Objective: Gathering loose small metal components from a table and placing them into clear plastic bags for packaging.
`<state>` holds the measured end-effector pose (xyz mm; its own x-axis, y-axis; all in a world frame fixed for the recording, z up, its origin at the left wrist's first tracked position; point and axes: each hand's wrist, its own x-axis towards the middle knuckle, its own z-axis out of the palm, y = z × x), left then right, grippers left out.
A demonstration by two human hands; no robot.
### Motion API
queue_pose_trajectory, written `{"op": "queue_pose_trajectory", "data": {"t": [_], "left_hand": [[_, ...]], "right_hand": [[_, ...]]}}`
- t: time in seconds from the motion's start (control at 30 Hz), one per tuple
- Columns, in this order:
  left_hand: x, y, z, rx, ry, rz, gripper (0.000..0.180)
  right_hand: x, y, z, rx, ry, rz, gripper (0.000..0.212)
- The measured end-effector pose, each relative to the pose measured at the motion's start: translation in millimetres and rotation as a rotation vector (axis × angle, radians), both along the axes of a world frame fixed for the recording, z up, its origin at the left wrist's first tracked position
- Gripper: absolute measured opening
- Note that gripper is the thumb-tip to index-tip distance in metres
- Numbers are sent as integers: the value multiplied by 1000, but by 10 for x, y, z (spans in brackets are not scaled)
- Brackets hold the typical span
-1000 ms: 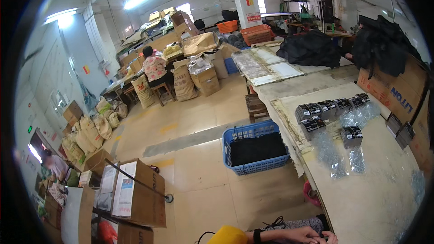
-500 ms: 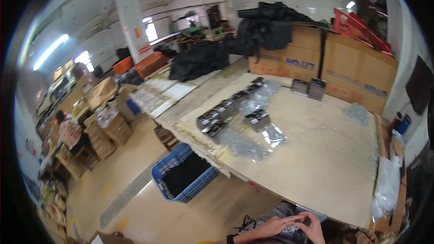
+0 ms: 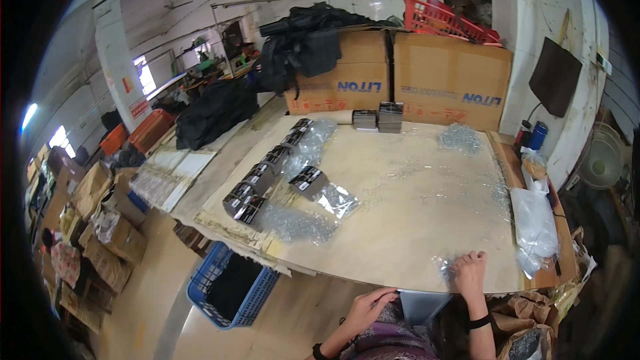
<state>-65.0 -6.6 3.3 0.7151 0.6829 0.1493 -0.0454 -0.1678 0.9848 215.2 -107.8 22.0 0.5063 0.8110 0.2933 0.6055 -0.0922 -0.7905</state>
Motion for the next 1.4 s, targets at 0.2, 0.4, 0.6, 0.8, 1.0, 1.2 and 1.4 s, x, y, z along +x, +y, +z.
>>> {"op": "queue_pose_trajectory", "data": {"t": [0.2, 0.4, 0.6, 0.8, 1.0, 1.2, 1.4], "left_hand": [[220, 73, 241, 363, 62, 152, 37], [464, 100, 206, 91, 298, -142, 41], [478, 286, 164, -345, 81, -194, 37], [495, 185, 358, -486, -80, -231, 44], [404, 155, 189, -464, 26, -267, 37], [318, 98, 251, -332, 21, -280, 37], [325, 101, 113, -348, 50, -276, 38]], "right_hand": [[-357, 97, 323, -14, -564, 194, 11], [-646, 115, 519, 60, -282, 360, 8], [-655, 113, 427, 119, 170, 149, 16], [-675, 40, 501, 184, 296, 146, 20], [-721, 14, 516, 132, -86, 206, 20], [-736, -48, 551, 31, -53, 302, 10], [-816, -26, 623, 22, -212, 289, 7]]}}
